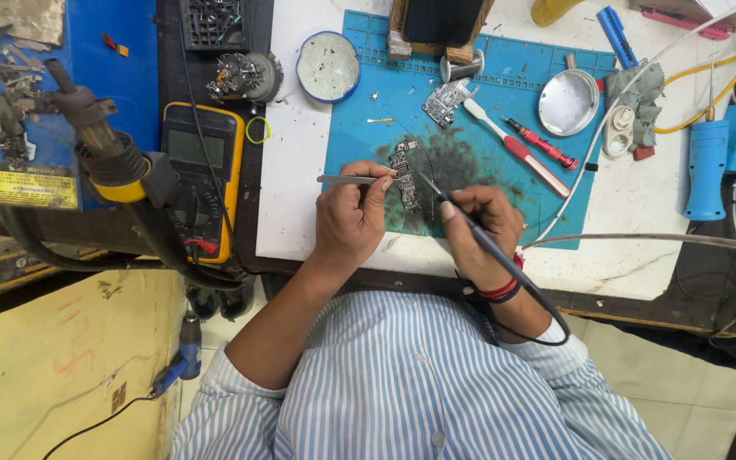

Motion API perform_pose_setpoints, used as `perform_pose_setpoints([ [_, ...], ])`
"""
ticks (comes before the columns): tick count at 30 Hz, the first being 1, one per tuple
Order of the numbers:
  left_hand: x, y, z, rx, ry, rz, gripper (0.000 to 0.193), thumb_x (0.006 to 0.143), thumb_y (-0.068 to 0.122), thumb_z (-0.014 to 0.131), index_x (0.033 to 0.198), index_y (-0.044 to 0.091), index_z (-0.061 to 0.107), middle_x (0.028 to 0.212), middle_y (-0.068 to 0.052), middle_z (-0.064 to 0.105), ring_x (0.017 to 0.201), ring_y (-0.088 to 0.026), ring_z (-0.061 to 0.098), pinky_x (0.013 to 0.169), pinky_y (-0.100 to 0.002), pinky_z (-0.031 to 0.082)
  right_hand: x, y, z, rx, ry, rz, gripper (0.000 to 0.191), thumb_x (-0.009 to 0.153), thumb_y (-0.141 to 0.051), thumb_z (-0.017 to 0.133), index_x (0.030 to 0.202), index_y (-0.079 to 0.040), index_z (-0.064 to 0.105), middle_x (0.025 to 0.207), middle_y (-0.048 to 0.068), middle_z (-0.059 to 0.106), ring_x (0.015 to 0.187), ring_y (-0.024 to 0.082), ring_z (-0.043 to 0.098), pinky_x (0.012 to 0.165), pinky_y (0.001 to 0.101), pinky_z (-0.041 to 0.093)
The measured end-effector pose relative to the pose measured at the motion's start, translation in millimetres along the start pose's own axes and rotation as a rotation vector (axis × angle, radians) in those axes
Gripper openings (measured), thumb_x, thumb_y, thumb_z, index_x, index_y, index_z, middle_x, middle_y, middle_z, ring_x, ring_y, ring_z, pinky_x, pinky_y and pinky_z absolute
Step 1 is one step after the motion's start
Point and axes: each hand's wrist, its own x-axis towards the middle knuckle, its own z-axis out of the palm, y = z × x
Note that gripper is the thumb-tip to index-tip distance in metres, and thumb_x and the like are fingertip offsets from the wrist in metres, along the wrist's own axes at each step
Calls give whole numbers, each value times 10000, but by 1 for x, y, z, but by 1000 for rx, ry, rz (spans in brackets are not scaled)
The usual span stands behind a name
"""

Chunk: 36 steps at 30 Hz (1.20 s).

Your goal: The person holds a small circuit board with tweezers and uses a soldering iron to apply heat to specific points on the board. The person repeatedly adjusts the board's position and applies solder to different areas while maintaining a steady hand.

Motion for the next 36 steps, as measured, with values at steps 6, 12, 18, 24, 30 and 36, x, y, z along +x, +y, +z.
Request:
perform_pose_setpoints([
  [6, 0, -2, 0, 47, 11, 110, 59, 1055, 94, 655, 1060, 41, 629, 1011, -84, 736, 724, -166, 712, 649, -299, 551, 1, 2, 0, -53, -34, -46, 124, 884, 2, 767, 906, -15, 646, 743, 30, 672, 632, 56, 581, 586, 225, 432],
  [12, 0, 1, -1, 45, 2, 62, 65, 1040, 89, 656, 1069, 35, 633, 978, -80, 734, 718, -174, 718, 646, -305, 557, 4, 1, -4, -75, -97, -110, 130, 840, -2, 773, 862, -20, 646, 722, 44, 660, 604, 76, 590, 571, 229, 427],
  [18, 0, 1, -1, 40, -9, 53, 68, 1043, 87, 664, 1072, 36, 629, 947, -75, 733, 715, -173, 722, 638, -304, 556, 5, 1, -2, -93, -85, -110, 135, 830, 7, 774, 856, -24, 645, 728, 42, 667, 606, 78, 603, 571, 233, 444],
  [24, 0, 0, -1, 55, 4, 95, 78, 1049, 87, 659, 1071, 28, 611, 973, -89, 728, 744, -190, 727, 659, -310, 562, 5, 1, -3, -93, -93, -98, 136, 839, 10, 774, 860, -21, 643, 733, 43, 668, 613, 73, 601, 575, 228, 443],
  [30, 1, 1, -1, 47, -1, 80, 71, 1045, 81, 656, 1063, 26, 616, 975, -89, 733, 743, -187, 730, 656, -310, 567, 6, -1, -3, -106, -91, -110, 135, 832, 18, 775, 858, -18, 647, 718, 40, 660, 602, 71, 589, 568, 229, 432],
  [36, -1, 1, -2, 17, -12, 21, 80, 1047, 87, 650, 1078, 24, 611, 960, -72, 742, 741, -180, 742, 645, -299, 572, 5, 0, -2, -72, -96, -101, 125, 845, 20, 768, 872, -20, 653, 715, 31, 661, 613, 66, 607, 581, 224, 448],
])
